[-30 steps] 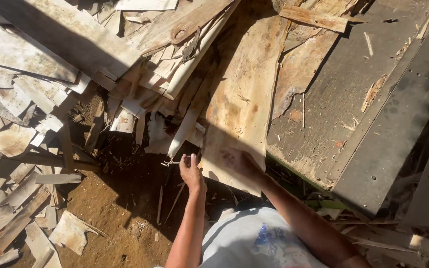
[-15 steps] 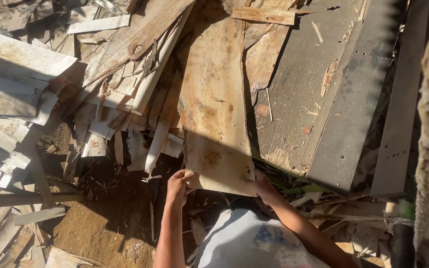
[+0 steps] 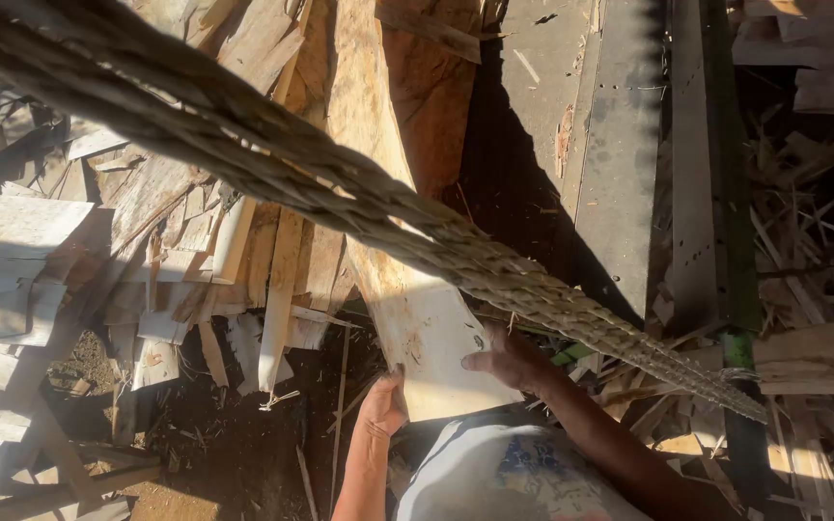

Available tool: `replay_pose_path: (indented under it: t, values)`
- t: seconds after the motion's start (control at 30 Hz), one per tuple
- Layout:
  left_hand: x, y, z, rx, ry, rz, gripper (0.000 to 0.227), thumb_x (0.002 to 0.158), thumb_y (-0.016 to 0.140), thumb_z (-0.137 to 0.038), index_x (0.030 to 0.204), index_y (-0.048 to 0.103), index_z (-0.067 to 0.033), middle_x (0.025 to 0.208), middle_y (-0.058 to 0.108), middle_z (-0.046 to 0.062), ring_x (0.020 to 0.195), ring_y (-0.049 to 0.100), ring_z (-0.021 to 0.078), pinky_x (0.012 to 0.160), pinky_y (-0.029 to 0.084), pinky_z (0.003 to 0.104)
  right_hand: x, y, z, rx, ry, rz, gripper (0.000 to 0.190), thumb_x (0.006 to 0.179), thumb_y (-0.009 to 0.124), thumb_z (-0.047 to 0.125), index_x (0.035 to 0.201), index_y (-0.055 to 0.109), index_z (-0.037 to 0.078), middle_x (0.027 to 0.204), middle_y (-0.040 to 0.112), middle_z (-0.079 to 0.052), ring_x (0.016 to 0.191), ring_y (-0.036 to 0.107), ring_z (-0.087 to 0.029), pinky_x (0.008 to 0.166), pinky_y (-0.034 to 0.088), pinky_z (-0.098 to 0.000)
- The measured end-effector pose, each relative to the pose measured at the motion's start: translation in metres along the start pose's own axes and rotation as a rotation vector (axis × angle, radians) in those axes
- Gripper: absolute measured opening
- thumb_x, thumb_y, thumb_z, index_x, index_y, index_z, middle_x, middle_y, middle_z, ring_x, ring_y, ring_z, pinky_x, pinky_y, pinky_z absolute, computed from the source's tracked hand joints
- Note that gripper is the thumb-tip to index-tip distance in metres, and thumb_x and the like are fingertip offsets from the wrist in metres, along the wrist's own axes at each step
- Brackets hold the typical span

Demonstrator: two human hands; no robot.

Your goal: Sorting and organizing thin wood strips on a processing table.

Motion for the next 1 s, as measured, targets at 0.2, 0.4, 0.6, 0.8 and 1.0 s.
replay_pose_path:
  t: [0.2,0.4,0.6,0.8,1.0]
  values:
    - [0.016,0.034,0.017,-0.060,0.115,-0.035,0.055,0.085,0.074,-0.023,0.136,0.061,-0.0092,0.134,0.067,0.007,0.123,0.062,0.0270,0.107,0.047,0.046,-0.030,-0.020,-0.028,-0.201,-0.346,-0.079,0.065,0.084,0.079,0.017,0.140,0.054,-0.004,0.135,0.065,-0.018,0.122,0.059,-0.029,0.102,0.044,-0.0440]
    - [0.020,0.061,-0.006,0.164,0.202,0.083,0.042,0.084,0.081,-0.028,0.117,0.069,-0.0056,0.116,0.072,0.010,0.110,0.066,0.0268,0.098,0.053,0.046,0.005,-0.074,-0.219,0.673,-0.671,0.093,0.053,0.105,0.063,0.028,0.148,0.051,-0.002,0.132,0.070,-0.026,0.109,0.069,-0.025,0.091,0.061,-0.0409]
    - [0.026,0.100,0.018,0.223,0.226,0.358,0.035,0.084,0.083,-0.029,0.107,0.072,-0.0057,0.110,0.075,0.011,0.102,0.070,0.0241,0.090,0.058,0.043,-0.019,-0.086,-0.252,0.718,-0.518,-0.084,0.060,0.100,0.068,0.028,0.148,0.050,-0.003,0.126,0.068,-0.026,0.104,0.068,-0.027,0.088,0.061,-0.0436]
    - [0.005,0.147,0.032,0.318,0.114,0.289,0.034,0.083,0.082,-0.025,0.109,0.071,-0.0047,0.107,0.076,0.011,0.099,0.072,0.0225,0.088,0.059,0.040,-0.055,-0.085,-0.302,0.762,-0.277,-0.264,0.069,0.093,0.074,0.028,0.149,0.049,-0.004,0.119,0.066,-0.026,0.099,0.068,-0.030,0.085,0.060,-0.0470]
    - [-0.002,0.205,0.017,0.416,0.028,0.242,0.034,0.082,0.081,-0.021,0.110,0.071,-0.0037,0.105,0.077,0.010,0.095,0.073,0.0209,0.086,0.061,0.038,-0.083,-0.092,-0.343,0.782,-0.058,-0.430,0.078,0.087,0.080,0.028,0.149,0.047,-0.006,0.112,0.064,-0.027,0.093,0.067,-0.033,0.082,0.060,-0.0504]
Point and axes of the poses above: each hand's wrist, its own x-axis towards the middle knuckle, its own y-axis out of the palm, z = x × y, the point moved 7 cm from there along x, towards the middle knuckle
